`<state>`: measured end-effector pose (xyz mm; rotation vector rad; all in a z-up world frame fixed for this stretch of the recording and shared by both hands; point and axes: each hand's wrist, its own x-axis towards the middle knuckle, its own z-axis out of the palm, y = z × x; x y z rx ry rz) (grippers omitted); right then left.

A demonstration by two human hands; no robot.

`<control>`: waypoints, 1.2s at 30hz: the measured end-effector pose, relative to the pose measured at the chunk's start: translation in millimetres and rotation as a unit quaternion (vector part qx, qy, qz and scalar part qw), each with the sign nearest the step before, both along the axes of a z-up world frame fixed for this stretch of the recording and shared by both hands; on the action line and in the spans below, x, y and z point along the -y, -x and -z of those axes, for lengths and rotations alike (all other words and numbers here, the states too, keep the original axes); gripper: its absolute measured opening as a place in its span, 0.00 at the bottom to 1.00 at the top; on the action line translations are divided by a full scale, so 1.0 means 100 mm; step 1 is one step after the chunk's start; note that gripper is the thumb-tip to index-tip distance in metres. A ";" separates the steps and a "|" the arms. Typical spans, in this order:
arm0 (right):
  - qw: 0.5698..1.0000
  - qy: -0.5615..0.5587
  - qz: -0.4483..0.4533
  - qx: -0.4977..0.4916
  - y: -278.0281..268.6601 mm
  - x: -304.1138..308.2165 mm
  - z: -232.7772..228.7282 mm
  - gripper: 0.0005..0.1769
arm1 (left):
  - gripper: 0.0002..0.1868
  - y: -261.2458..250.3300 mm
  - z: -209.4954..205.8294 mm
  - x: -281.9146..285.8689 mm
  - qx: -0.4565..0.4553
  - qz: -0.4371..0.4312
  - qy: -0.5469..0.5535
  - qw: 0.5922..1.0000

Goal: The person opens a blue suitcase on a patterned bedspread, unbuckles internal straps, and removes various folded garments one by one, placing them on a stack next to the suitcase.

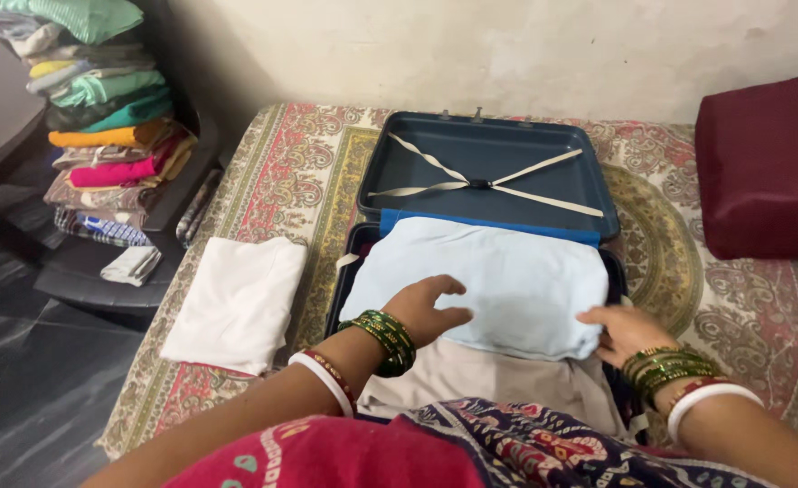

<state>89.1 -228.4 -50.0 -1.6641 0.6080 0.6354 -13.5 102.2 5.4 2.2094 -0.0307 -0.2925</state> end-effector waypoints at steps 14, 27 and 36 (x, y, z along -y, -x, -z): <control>0.884 -0.243 -0.355 0.185 0.49 -1.12 -1.09 0.33 | 0.26 -0.80 -0.13 0.26 -0.030 -0.209 0.183 0.960; 0.957 -0.087 -0.163 0.224 0.71 -1.43 -1.17 0.34 | 0.28 -1.13 -1.78 0.46 0.096 -0.152 0.332 0.926; 0.740 0.311 -0.062 0.593 0.41 -0.85 -1.44 0.27 | 0.36 -1.02 -2.00 -0.49 0.194 -0.048 0.405 0.892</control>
